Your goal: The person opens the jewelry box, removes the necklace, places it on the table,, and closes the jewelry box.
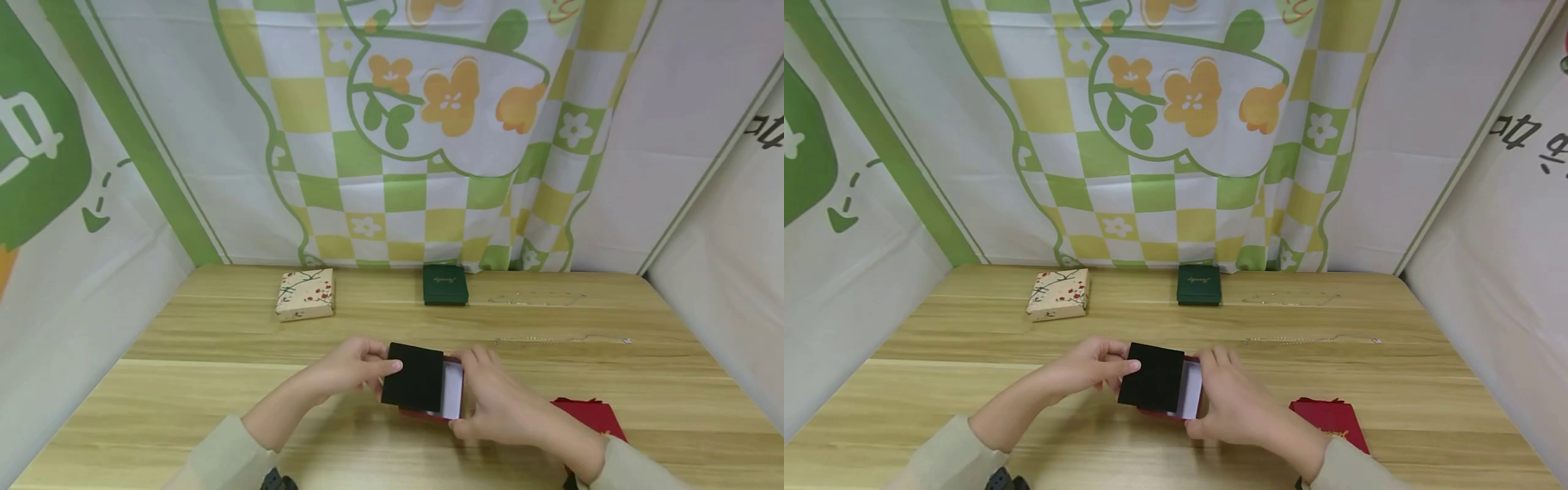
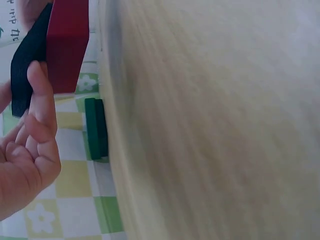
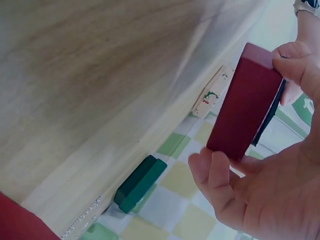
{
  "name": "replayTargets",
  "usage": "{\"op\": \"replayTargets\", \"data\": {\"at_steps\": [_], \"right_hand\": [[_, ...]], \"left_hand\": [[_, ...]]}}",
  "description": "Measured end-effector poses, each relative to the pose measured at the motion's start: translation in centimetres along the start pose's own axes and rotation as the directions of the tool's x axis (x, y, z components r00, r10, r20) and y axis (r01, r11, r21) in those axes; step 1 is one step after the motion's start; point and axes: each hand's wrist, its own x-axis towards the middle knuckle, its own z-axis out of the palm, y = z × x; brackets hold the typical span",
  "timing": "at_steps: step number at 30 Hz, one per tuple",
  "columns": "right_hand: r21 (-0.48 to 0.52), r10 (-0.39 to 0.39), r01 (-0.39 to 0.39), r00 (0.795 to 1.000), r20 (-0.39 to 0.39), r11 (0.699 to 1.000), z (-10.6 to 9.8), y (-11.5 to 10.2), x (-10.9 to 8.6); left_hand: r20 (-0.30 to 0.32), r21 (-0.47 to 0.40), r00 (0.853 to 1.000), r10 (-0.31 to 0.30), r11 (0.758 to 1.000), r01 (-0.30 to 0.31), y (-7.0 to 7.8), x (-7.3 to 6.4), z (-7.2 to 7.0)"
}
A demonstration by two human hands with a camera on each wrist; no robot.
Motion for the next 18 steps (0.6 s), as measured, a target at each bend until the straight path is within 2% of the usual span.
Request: {"op": "replayTargets", "data": {"at_steps": [4, 7, 18], "right_hand": [[-0.049, -0.016, 0.011, 0.995, -0.096, 0.999, 0.2, -0.2, 0.2], [-0.077, -0.025, 0.014, 0.99, -0.141, 0.997, 0.4, -0.3, 0.4], [-0.086, -0.026, 0.01, 0.98, -0.195, 0.996, 0.7, -0.8, 1.0]], "left_hand": [[-0.049, 0.018, 0.999, 0.023, 1.0, -0.023, 0.8, -0.2, 0.2], [-0.063, 0.047, 0.997, 0.046, 0.998, -0.044, 1.4, -0.2, 0.2], [-0.091, 0.185, 0.991, 0.097, 0.98, -0.079, 2.9, -0.4, 0.5]]}}
